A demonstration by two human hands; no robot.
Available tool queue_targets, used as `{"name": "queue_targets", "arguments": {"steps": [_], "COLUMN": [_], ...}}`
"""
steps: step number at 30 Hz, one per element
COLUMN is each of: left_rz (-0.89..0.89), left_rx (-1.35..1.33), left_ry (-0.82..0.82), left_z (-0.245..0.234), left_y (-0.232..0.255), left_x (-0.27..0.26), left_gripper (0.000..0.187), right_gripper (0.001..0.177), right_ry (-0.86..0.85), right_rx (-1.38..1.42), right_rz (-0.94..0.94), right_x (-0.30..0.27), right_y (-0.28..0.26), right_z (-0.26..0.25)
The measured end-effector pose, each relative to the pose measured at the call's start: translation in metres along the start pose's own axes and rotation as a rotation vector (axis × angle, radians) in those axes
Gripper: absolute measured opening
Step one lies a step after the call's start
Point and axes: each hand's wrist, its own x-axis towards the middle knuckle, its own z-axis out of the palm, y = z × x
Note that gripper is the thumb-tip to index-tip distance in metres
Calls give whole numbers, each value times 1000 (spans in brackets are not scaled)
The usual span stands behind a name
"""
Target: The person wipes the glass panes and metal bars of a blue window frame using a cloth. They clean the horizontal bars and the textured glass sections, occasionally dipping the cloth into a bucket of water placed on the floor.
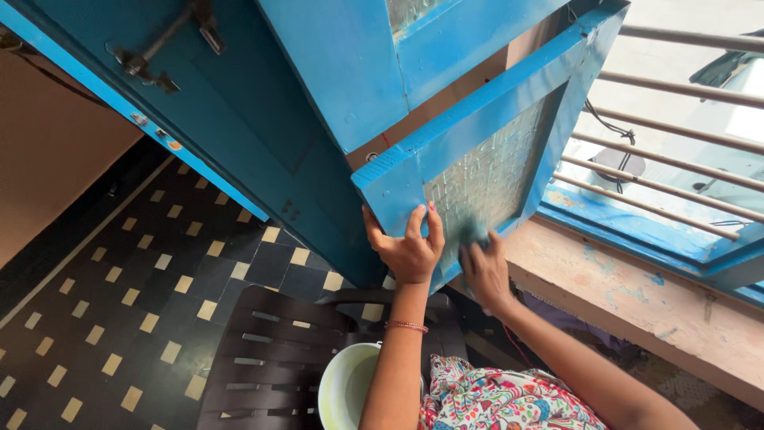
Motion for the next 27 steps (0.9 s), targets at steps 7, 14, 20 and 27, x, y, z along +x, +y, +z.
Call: {"name": "queue_targets", "arguments": {"steps": [7, 14, 20, 27], "left_rz": [-38, -2, -14, -94], "left_rx": [-41, 22, 61, 42], "left_ry": [-13, 38, 64, 99], "left_z": [-2, 1, 0, 2], "left_y": [1, 4, 10, 27], "left_x": [-4, 3, 6, -9], "left_gripper": [39, 40, 46, 40], "right_gripper": [21, 32, 30, 39], "right_ry": [364, -17, -529, -553], "right_rx": [-5, -173, -146, 919], "right_rz": [-285, -366, 82, 746], "right_x": [93, -8, -44, -9], "right_y": [-62, 34, 73, 119], "right_z": [-32, 12, -32, -140]}}
